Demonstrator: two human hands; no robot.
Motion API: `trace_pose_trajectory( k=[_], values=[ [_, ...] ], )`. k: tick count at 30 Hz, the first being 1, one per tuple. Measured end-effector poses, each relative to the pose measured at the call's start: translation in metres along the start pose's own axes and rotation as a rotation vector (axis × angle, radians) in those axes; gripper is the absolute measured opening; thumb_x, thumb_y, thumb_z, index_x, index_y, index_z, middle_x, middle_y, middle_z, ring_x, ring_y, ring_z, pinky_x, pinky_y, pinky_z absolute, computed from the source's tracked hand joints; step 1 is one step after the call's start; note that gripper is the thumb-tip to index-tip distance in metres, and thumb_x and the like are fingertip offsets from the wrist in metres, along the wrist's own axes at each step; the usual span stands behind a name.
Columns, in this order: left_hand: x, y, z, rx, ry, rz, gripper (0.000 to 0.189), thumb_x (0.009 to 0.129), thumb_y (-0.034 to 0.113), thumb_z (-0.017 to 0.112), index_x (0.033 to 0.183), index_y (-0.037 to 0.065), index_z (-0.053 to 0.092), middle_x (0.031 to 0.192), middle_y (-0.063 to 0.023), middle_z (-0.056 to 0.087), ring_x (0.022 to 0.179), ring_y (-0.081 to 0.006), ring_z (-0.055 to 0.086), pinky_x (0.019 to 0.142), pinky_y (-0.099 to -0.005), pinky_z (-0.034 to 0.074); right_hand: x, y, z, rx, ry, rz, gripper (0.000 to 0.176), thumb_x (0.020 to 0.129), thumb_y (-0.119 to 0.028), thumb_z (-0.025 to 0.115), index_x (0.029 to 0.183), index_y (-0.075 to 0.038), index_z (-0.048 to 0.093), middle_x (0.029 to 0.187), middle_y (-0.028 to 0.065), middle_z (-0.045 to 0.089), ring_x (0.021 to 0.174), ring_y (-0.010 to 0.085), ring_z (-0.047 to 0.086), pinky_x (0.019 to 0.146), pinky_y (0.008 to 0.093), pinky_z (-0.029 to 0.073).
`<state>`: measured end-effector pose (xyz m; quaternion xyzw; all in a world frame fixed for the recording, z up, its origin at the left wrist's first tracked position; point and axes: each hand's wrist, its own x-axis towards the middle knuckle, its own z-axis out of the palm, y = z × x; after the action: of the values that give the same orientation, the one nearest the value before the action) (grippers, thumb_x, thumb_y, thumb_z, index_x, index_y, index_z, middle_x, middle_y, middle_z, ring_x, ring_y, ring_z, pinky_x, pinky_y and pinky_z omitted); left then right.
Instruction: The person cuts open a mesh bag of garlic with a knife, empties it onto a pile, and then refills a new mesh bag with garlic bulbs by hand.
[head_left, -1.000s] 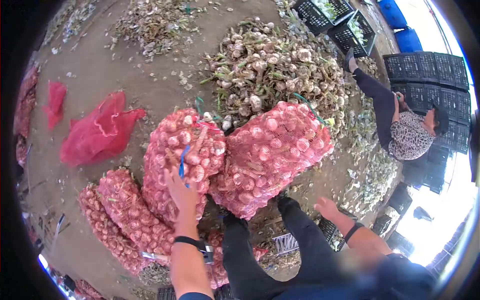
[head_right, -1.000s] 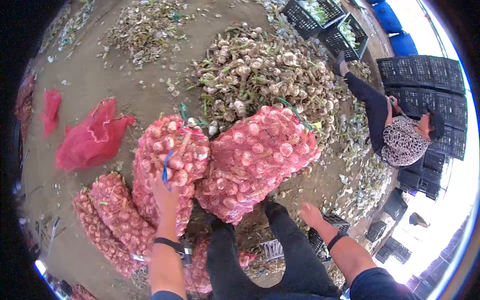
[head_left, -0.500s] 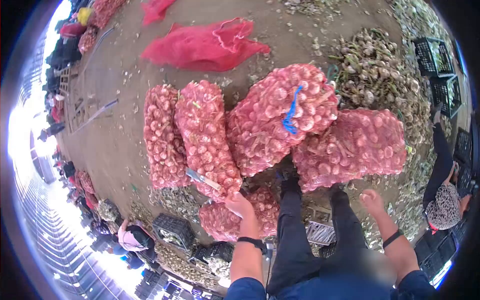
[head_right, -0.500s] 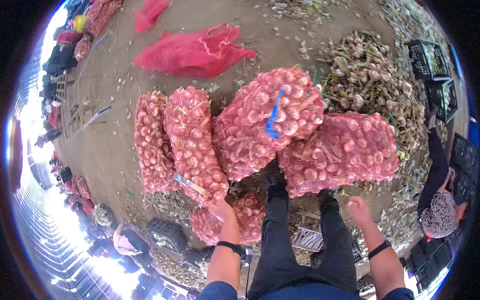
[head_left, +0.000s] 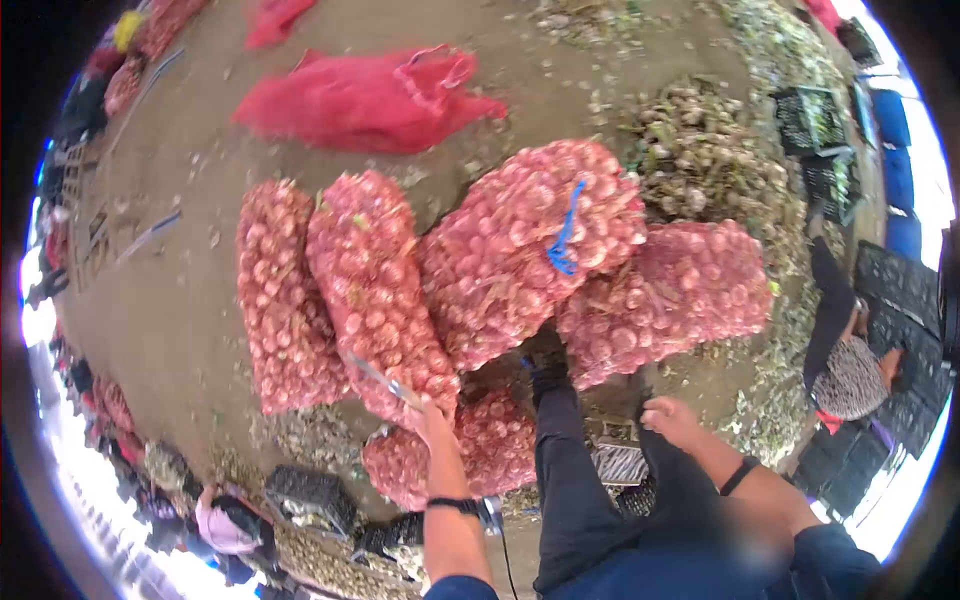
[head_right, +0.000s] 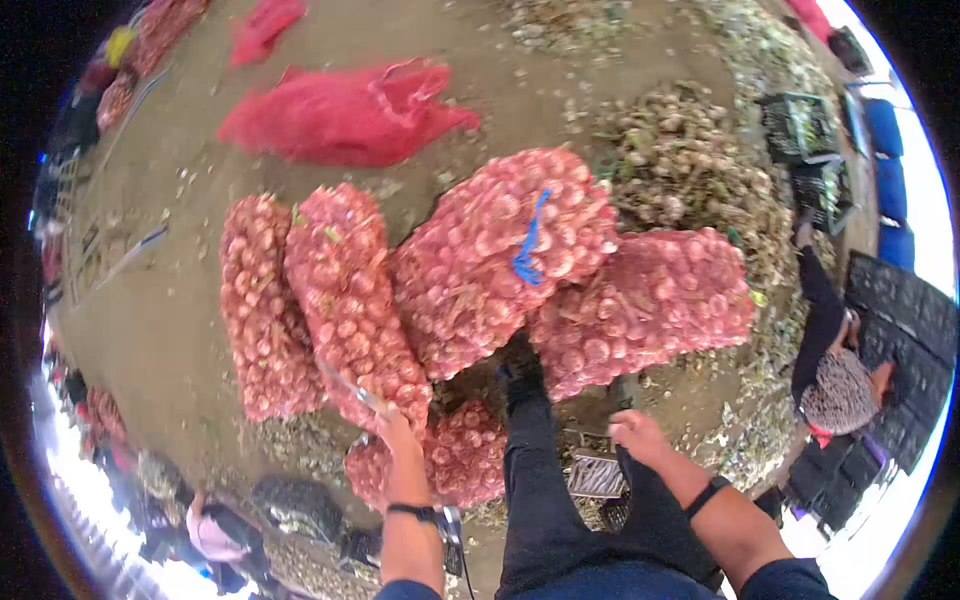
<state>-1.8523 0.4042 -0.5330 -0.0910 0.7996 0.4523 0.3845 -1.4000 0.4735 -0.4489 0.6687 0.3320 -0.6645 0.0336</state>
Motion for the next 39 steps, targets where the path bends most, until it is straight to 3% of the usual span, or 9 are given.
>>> trace_pose_trajectory(
  k=[8,13,17,22,24,28,33,35,39],
  values=[
    [-0.21,-0.045,0.121,0.175,-0.724,-0.172,0.016,0.096,0.019,0.054,0.098,0.007,0.044,0.073,-0.005,0.052,0.057,-0.01,0.051,0.052,-0.0252,0.046,-0.024,-0.062,0.032,-0.178,0.043,-0.281,0.037,0.096,-0.031,0.057,0.116,0.0,0.061,0.097,0.0103,0.068,0.086,0.015,0.065,0.078,0.0305,0.052],
    [-0.299,-0.083,0.188,0.414,-1.199,0.197,0.03,0.093,0.016,0.059,0.116,-0.001,0.05,0.088,-0.0094,0.062,0.076,-0.0187,0.062,0.07,-0.0327,0.051,-0.044,-0.039,-0.018,-0.013,0.231,-0.139,0.031,0.092,-0.033,0.061,0.097,-0.002,0.06,0.081,0.0085,0.064,0.074,0.0169,0.06,0.071,0.0352,0.05],
    [-0.332,-0.101,0.242,0.716,-1.495,0.138,0.037,0.088,0.018,0.066,0.117,-0.002,0.054,0.1,-0.0156,0.065,0.09,-0.0219,0.065,0.08,-0.0352,0.051,-0.048,0.011,-0.085,0.257,0.472,-0.109,0.026,0.09,-0.028,0.063,0.097,-0.003,0.058,0.077,0.006,0.061,0.072,0.0153,0.058,0.07,0.0337,0.049],
    [-0.381,-0.093,0.36,1.23,-1.404,0.488,0.039,0.085,0.02,0.069,0.116,-0.001,0.058,0.103,-0.0177,0.065,0.096,-0.0298,0.064,0.085,-0.0389,0.05,-0.037,0.111,-0.19,0.394,0.718,0.051,0.024,0.088,-0.027,0.063,0.096,-0.005,0.058,0.076,0.0043,0.061,0.072,0.0141,0.057,0.069,0.0341,0.049],
    [-0.391,-0.112,0.424,1.181,-1.387,0.878,0.037,0.086,0.018,0.065,0.118,0.0,0.059,0.111,-0.0189,0.062,0.105,-0.033,0.06,0.091,-0.0398,0.048,-0.048,0.144,-0.244,0.397,0.654,0.179,0.033,0.087,-0.034,0.063,0.1,-0.003,0.06,0.085,0.0151,0.066,0.082,0.0296,0.065,0.075,0.041,0.049],
    [-0.422,-0.165,0.577,1.05,-1.298,1.42,0.034,0.087,0.012,0.058,0.119,0.0,0.057,0.127,-0.0196,0.054,0.113,-0.0352,0.053,0.093,-0.0463,0.047,-0.048,0.252,-0.306,0.634,0.614,0.228,0.03,0.087,-0.03,0.064,0.093,-0.002,0.061,0.072,0.0069,0.065,0.067,0.0175,0.062,0.065,0.0342,0.049],
    [-0.426,-0.217,0.715,1.34,-1.257,1.643,0.032,0.091,0.019,0.06,0.117,0.001,0.055,0.128,-0.0184,0.052,0.11,-0.0373,0.056,0.088,-0.0455,0.051,-0.06,0.331,-0.352,0.926,0.609,0.324,0.024,0.094,-0.03,0.059,0.092,-0.006,0.055,0.065,0.0026,0.057,0.053,0.0111,0.053,0.048,0.0278,0.043],
    [-0.435,-0.228,0.741,1.829,-1.059,1.358,0.039,0.087,0.025,0.066,0.117,0.001,0.058,0.125,-0.0201,0.052,0.113,-0.0369,0.055,0.093,-0.0454,0.049,-0.057,0.34,-0.368,0.995,0.587,0.328,0.025,0.095,-0.031,0.057,0.092,-0.006,0.054,0.065,0.0022,0.055,0.05,0.0102,0.05,0.045,0.0268,0.041],
    [-0.432,-0.233,0.766,2.136,-0.974,1.451,0.032,0.086,0.026,0.066,0.107,0.003,0.061,0.114,-0.0182,0.057,0.1,-0.036,0.063,0.083,-0.0451,0.054,-0.033,0.332,-0.396,1.084,0.486,0.272,0.027,0.097,-0.032,0.054,0.096,-0.005,0.051,0.066,0.0037,0.055,0.046,0.0103,0.048,0.042,0.0264,0.04]
  ],
)
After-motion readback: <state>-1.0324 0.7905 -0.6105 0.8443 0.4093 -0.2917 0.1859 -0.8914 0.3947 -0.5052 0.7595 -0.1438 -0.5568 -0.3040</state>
